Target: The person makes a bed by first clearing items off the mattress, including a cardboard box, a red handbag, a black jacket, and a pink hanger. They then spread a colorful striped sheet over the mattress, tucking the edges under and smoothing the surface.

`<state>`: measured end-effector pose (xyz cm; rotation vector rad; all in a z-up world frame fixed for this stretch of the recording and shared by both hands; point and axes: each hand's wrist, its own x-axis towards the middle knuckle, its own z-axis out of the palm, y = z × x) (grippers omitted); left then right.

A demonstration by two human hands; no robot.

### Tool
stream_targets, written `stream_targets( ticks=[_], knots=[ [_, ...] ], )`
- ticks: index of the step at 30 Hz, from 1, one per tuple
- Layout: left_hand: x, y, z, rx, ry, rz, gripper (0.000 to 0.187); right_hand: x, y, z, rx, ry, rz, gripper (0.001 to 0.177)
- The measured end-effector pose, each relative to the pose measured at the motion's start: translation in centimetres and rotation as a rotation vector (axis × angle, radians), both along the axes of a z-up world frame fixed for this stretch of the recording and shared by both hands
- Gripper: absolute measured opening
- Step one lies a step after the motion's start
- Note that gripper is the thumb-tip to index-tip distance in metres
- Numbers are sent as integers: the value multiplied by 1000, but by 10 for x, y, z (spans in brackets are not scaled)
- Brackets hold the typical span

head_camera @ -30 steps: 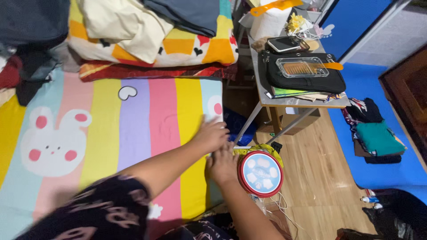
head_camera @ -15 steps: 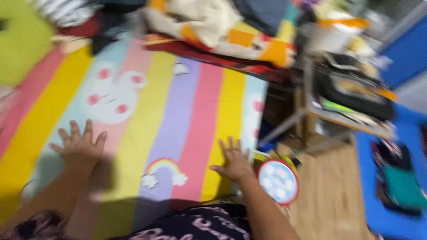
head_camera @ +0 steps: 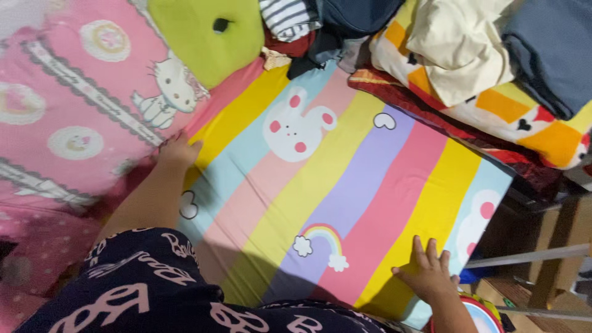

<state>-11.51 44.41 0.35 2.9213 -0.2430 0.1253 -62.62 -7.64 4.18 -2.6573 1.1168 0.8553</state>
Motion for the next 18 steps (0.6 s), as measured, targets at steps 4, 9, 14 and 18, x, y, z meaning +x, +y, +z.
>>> stream_targets(
  ticks=[4, 9, 14, 18],
  knots=[
    [-42, -35, 16, 56, -11, -101, 81, -9, -10, -21, -36, -41, 22, 117],
    [-167, -90, 28, 108, -47, -421, 80, -32, -31, -51, -127, -94, 183, 118],
    [-236, -114, 37, 141, -12, -479, 80, -42, -42, -52, -86, 33, 252, 111],
    [-257, -112, 44, 166, 9, -445, 79, -25, -32, -25, -11, 66, 145, 108]
  ],
)
